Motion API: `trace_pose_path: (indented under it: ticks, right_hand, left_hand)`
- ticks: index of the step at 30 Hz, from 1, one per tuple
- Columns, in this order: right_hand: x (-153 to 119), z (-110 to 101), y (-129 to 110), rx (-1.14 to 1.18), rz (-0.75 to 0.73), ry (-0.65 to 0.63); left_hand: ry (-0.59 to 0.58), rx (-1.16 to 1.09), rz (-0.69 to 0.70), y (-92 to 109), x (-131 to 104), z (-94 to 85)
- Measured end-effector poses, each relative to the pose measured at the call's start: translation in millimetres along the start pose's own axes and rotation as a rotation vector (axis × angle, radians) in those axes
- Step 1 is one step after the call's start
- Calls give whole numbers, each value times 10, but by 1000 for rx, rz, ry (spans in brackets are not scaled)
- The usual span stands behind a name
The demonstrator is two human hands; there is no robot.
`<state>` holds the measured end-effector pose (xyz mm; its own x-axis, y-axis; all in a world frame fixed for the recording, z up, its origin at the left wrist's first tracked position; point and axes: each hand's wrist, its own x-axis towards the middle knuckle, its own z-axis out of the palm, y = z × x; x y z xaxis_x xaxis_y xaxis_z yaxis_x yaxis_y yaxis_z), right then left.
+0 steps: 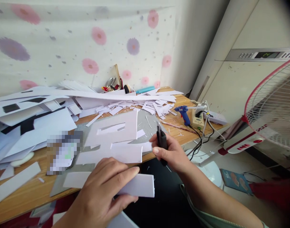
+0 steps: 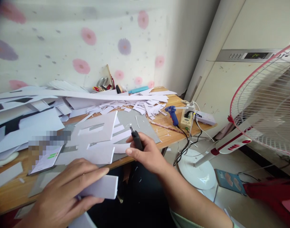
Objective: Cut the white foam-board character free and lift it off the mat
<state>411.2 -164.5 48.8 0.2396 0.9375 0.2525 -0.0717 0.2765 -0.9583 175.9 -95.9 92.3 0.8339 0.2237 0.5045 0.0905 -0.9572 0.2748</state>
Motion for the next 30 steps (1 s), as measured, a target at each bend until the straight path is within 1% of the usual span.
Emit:
trace_pose_path:
  ticks: [3, 5, 8, 12, 14, 16, 17, 19, 20, 21, 22, 24, 26, 28, 30]
  right_hand:
    - [-11, 156, -100, 191, 126, -56]
    - [-11, 238, -136, 223, 181, -53]
    - [0, 312, -161, 178, 240, -43]
    - [9, 358, -177, 143, 284, -38]
    - [11, 343, -173, 117, 310, -59]
    - [27, 262, -149, 46, 313, -48]
    - [46, 189, -128, -20, 296, -11]
    - [114, -23, -70, -257, 237, 101]
    - [164, -150, -35, -438, 196, 163]
    - [225, -280, 2, -665, 174, 191]
    - [291, -402, 41, -885, 168, 203]
    - [432, -596, 125, -1198, 182, 161]
    - [565, -701, 214, -1362, 187, 105]
    - [679, -733, 296, -1430, 184, 83]
    - [768, -724, 358, -1462, 182, 90]
  left_hand:
    - [24, 94, 20, 18, 6, 39]
    - [29, 144, 19, 26, 13, 53]
    - [18, 195, 37, 37, 25, 53]
    - [15, 224, 49, 36, 35, 65]
    - [12, 241, 37, 9, 26, 82]
    - [-2, 283, 15, -52, -3, 87]
    - [-7, 315, 2, -100, -29, 79]
    - [-11, 387, -24, -224, -114, 38]
    - [-4, 420, -34, -297, -175, 10]
    - [1, 445, -45, -372, -248, -19]
    - [10, 464, -54, -444, -330, -47]
    - [33, 491, -101, -565, -508, -84]
    - [53, 504, -185, -641, -686, -97]
    - [58, 501, -282, -679, -845, -99]
    - [59, 486, -354, -703, -980, -109]
